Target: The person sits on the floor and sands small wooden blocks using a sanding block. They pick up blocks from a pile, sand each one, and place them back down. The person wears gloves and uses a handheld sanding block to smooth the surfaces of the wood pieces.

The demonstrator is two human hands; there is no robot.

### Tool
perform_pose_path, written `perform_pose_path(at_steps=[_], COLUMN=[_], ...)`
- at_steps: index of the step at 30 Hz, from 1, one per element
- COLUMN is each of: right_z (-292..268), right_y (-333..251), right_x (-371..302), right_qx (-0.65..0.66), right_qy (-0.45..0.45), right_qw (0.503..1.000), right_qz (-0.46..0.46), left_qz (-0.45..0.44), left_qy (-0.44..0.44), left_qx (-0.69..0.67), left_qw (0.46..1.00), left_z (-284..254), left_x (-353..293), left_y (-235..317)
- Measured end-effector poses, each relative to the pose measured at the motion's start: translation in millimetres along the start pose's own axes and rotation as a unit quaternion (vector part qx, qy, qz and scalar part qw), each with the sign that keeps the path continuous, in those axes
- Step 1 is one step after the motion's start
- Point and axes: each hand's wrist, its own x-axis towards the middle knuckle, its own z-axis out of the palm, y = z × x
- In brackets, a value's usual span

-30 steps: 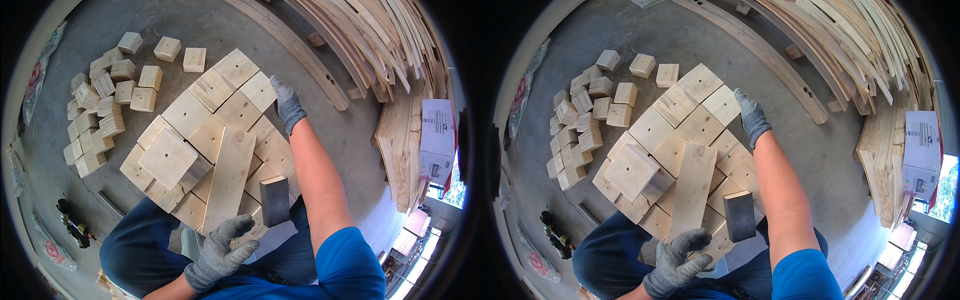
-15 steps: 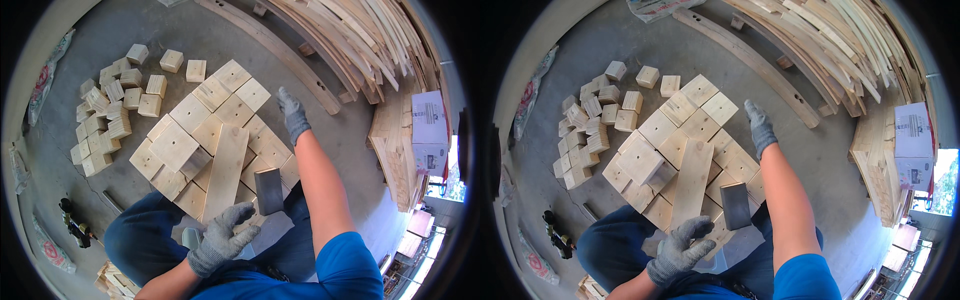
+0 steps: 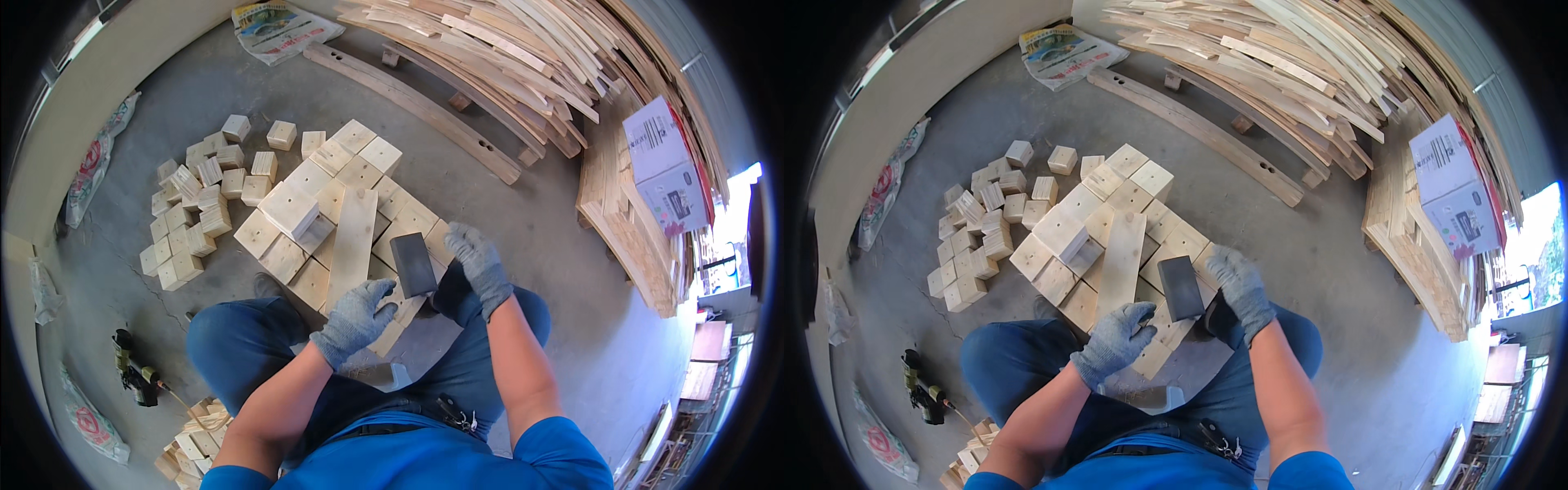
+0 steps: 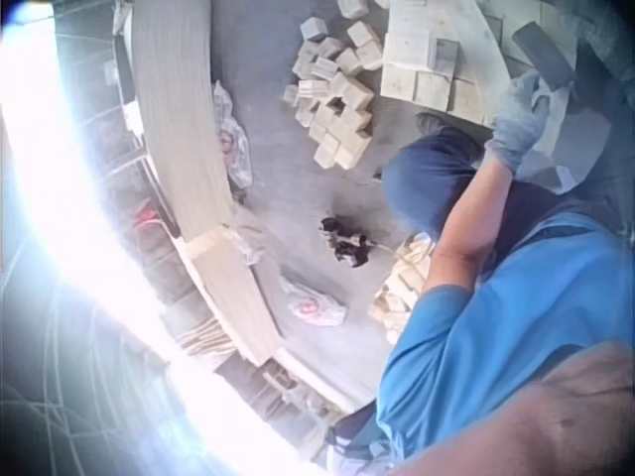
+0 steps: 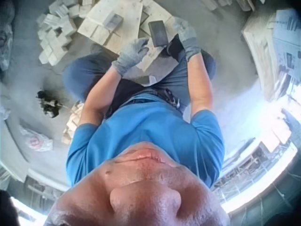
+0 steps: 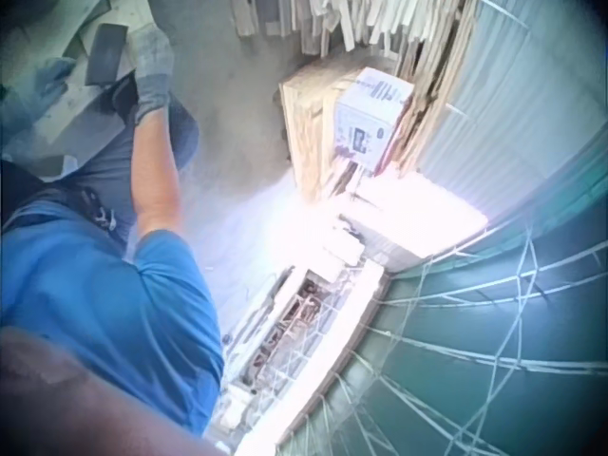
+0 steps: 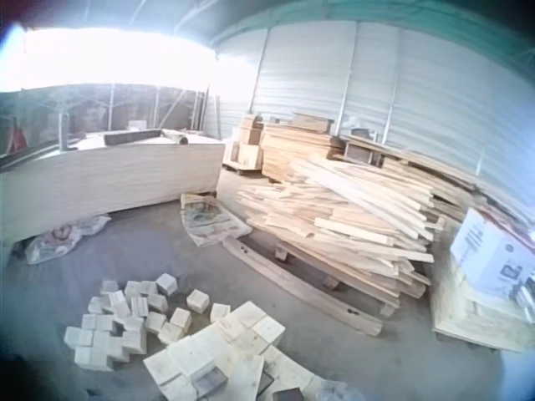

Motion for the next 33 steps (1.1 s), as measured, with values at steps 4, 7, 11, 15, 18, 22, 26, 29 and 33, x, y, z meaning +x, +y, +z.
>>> perform_pose_path(at_steps=[4,7,11,15,18,22,26,29,33], right_z=[30,56,71,65,63,69,75,82,85], right_y=[37,61,71,71,54,49,55,56,61], right_x=[-66,-97,-102,-84,-87,-79,-71,-66,-57], right_qx=[0.109,-0.02,-0.159,-0.174,-0.268,-0.306,-0.331,-0.336,-0.339], right_qy=[-0.026,-0.039,-0.004,0.044,0.112,0.094,0.086,0.084,0.087], right_qw=[0.994,0.998,0.978,0.984,0.956,0.947,0.94,0.938,0.937], right_qz=[0.012,-0.033,-0.136,0.006,-0.025,-0.004,-0.001,-0.005,-0.005], left_qz=[0.024,0.018,-0.003,-0.01,-0.044,-0.082,-0.083,-0.079,-0.075], left_qy=[0.002,0.031,0.048,0.051,0.062,0.072,0.073,0.073,0.076], left_qx=[0.016,0.066,0.088,0.1,0.057,-0.015,-0.044,-0.026,-0.045], left_qw=[1.0,0.997,0.995,0.994,0.995,0.994,0.993,0.994,0.993], left_z=[14,19,22,23,20,18,21,19,18], left_x=[-7,-16,-30,-38,-42,-42,-36,-36,-35], left_y=[-16,-28,-47,-56,-62,-78,-81,-91,-86])
